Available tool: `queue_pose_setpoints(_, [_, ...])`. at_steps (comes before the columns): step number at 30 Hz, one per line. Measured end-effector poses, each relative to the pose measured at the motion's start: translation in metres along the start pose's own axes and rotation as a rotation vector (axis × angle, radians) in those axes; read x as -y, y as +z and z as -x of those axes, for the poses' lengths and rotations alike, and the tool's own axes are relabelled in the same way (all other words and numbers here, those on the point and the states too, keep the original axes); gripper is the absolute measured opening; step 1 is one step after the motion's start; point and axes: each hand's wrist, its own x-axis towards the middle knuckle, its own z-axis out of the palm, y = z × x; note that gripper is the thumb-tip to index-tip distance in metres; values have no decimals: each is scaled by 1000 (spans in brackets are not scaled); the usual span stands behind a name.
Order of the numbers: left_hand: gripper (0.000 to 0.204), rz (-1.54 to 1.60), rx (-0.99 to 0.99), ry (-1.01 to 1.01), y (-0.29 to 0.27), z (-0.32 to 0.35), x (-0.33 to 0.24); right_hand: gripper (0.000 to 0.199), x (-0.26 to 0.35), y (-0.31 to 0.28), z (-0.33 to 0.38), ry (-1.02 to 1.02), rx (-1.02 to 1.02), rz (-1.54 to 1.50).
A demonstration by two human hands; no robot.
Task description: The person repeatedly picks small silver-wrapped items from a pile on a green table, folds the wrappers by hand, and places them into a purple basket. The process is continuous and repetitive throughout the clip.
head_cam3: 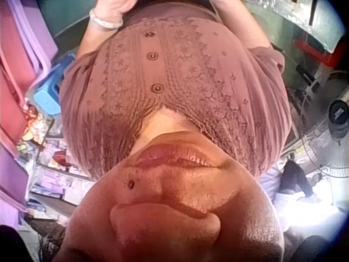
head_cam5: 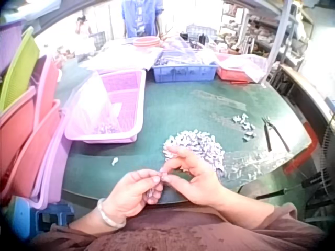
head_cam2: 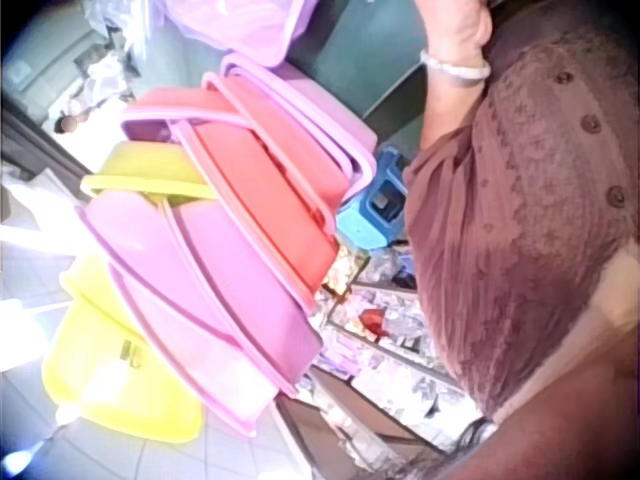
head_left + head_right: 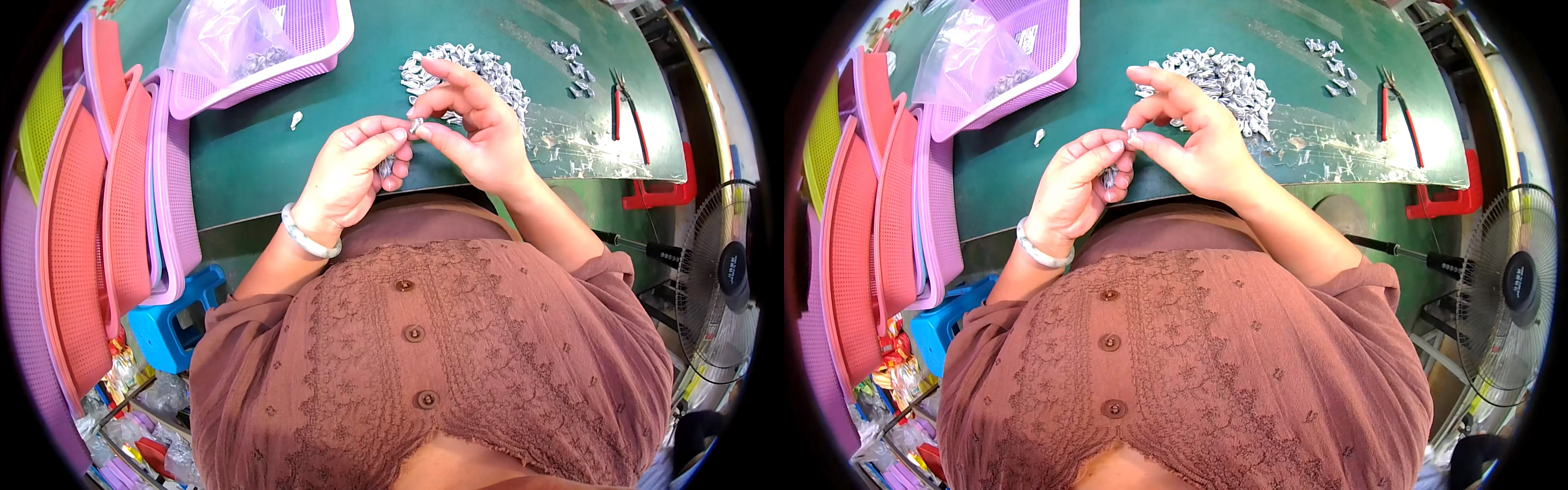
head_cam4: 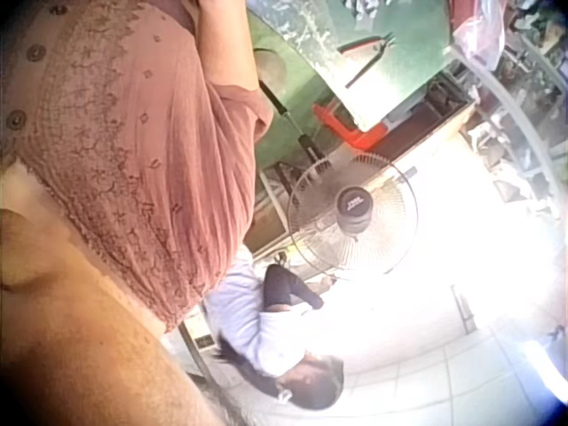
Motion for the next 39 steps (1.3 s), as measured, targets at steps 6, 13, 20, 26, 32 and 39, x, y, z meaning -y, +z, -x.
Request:
queue_pose_setpoints(6, [14,17,-13,41,0,2,-2,52,-2,0,2,107,-35,-175])
queue_pose_setpoints(13, [14,-13,-15,82,0,3,0,52,-2,-1,5,86,10,-145])
queue_pose_setpoints(20, [12,-62,-39,127,3,4,1,47,-1,0,5,215,-19,-349])
queue_pose_setpoints(26, [10,-80,-75,139,6,4,1,46,0,-1,5,266,-23,-424])
queue_pose_setpoints(32, [10,-84,-58,146,11,3,0,43,-8,-2,5,352,-16,-728])
queue_pose_setpoints(39, [10,-88,-33,131,13,2,-1,41,-14,-5,6,380,35,-875])
